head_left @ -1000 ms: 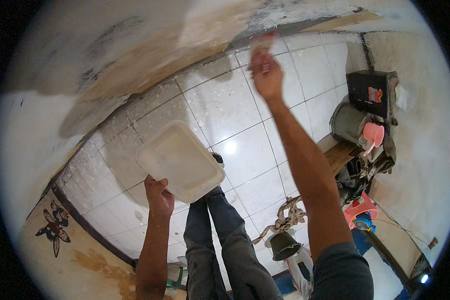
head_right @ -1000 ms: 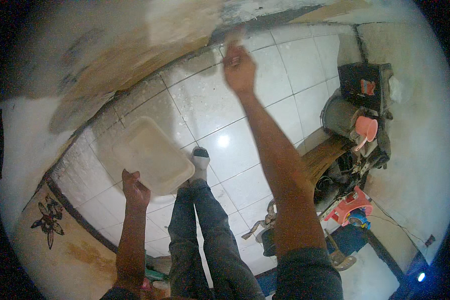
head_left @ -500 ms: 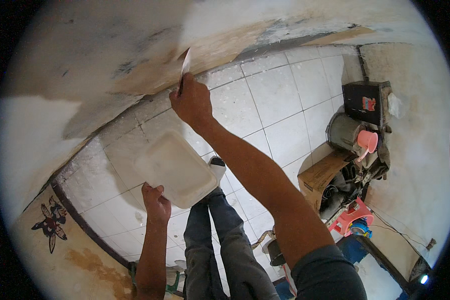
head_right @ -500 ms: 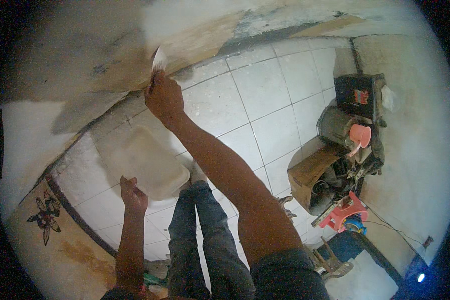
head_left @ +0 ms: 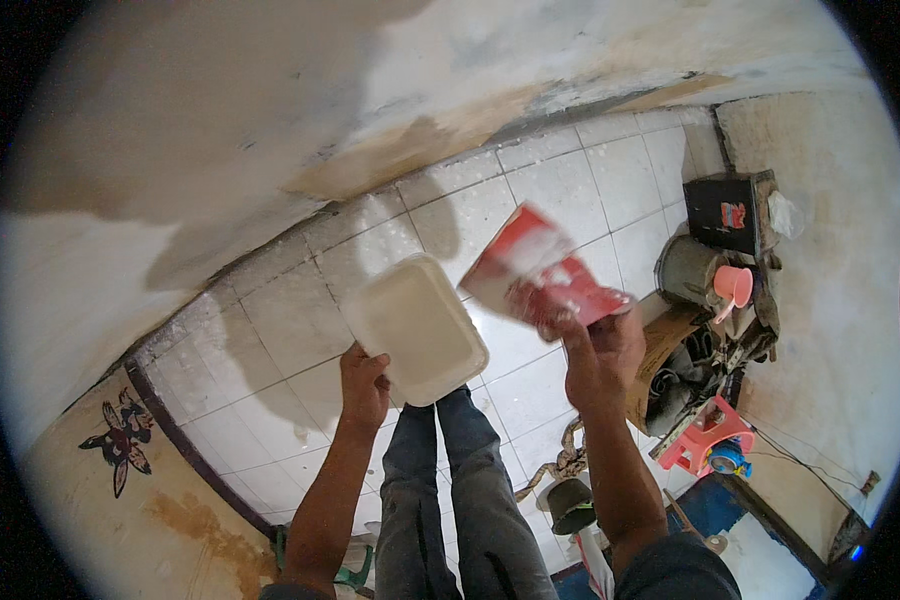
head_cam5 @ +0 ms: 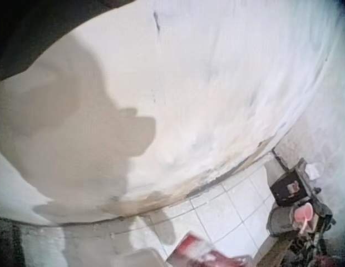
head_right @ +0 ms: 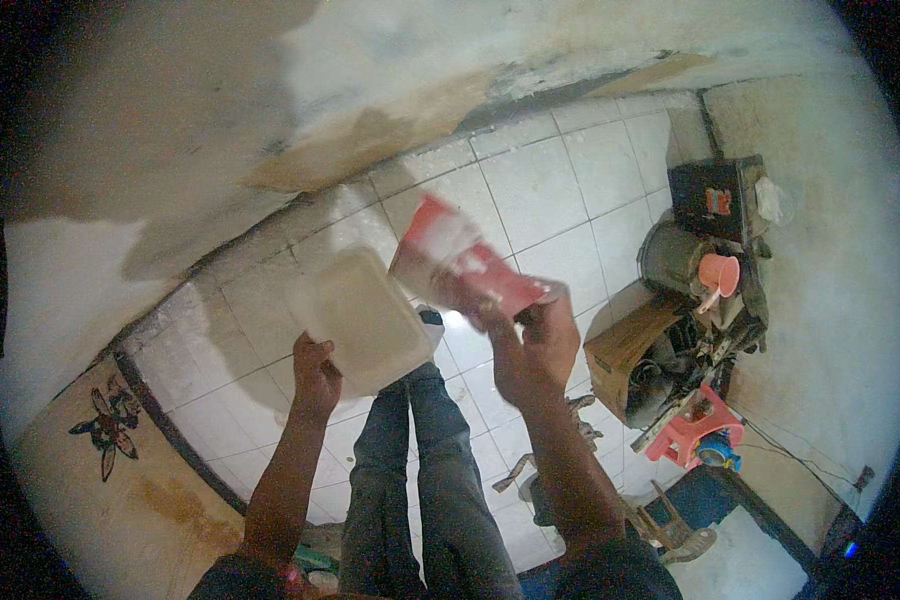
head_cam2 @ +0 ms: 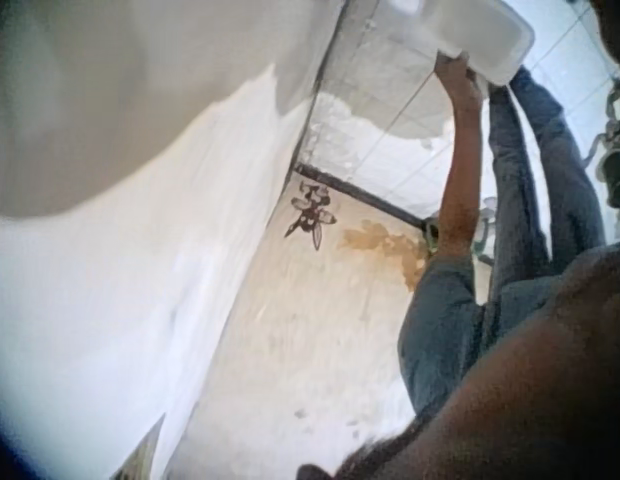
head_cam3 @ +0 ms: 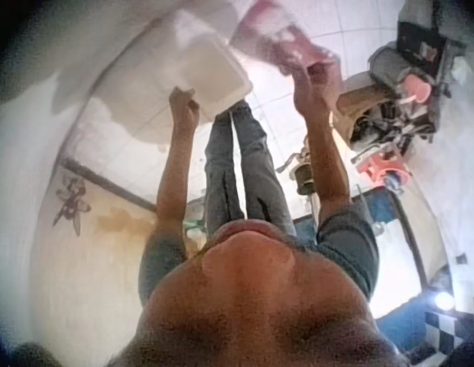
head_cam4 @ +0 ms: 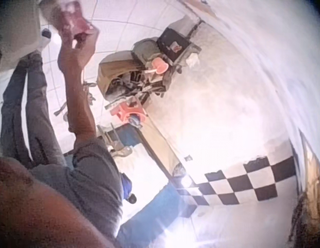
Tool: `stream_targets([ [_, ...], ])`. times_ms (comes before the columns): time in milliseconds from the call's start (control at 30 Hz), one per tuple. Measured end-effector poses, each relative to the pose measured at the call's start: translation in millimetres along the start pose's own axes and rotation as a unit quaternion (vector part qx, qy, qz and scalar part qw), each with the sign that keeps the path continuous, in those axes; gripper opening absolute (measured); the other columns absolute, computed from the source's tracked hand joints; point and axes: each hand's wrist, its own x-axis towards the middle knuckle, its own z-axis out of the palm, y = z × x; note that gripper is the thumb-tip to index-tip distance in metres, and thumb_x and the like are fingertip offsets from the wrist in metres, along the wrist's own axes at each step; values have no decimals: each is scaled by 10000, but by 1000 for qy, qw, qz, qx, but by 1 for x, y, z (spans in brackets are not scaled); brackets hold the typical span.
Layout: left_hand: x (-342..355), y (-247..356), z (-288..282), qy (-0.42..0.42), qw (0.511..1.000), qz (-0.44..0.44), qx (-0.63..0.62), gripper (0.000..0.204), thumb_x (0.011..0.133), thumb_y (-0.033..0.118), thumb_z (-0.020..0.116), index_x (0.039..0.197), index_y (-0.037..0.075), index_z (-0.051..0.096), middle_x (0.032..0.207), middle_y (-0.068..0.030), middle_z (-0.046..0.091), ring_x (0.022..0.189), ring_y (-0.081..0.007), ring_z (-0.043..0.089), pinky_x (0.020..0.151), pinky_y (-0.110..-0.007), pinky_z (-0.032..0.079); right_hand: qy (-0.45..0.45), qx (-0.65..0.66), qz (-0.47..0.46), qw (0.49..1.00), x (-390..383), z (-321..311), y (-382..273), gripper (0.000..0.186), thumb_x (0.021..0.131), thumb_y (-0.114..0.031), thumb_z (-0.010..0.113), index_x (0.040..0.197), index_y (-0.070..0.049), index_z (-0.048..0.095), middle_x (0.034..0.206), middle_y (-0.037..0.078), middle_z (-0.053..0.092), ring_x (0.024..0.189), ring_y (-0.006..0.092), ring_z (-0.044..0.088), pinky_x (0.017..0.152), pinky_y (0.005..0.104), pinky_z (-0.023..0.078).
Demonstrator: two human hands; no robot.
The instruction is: The person applies a white substance to a wall using a red scraper tool, taking the substance from a white container.
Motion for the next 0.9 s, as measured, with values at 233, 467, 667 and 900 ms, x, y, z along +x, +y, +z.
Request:
stream_targets([
  [233, -2, 6, 46, -18, 999, -34, 18, 330, 760, 62, 563, 1076, -30, 572, 923, -57, 641, 758, -88, 610, 649, -204, 491, -60, -194, -4, 979, -15, 20, -43, 194, 836, -50, 625, 1015, 24, 619, 831, 128, 654, 709, 138, 628, 643, 267, 492],
  [467, 5, 2, 67, -95, 995, -21, 30, 342, 785, 72, 543, 1109, -38, 555, 966, -74, 640, 805, -103, 621, 696, -218, 508, -23, -339, -99, 935, 2, 12, -50, 236, 803, 18, 573, 1034, 21, 621, 875, 179, 654, 747, 281, 635, 664, 340, 503],
  [667, 8, 1, 92, -83, 996, -23, 25, 363, 795, 76, 534, 1139, -39, 536, 992, -96, 641, 827, -139, 647, 711, -273, 551, -18, -335, -51, 941, 8, 6, -54, 231, 821, -13, 562, 1040, -13, 635, 883, 182, 653, 767, 292, 627, 677, 363, 499],
  [900, 7, 0, 106, -109, 993, -30, 18, 389, 795, 79, 535, 1159, -54, 519, 1031, -120, 630, 882, -183, 649, 791, -316, 552, -12, -299, -40, 953, 14, -10, -66, 245, 832, -46, 567, 1068, -19, 630, 883, 194, 649, 763, 308, 643, 704, 360, 501],
])
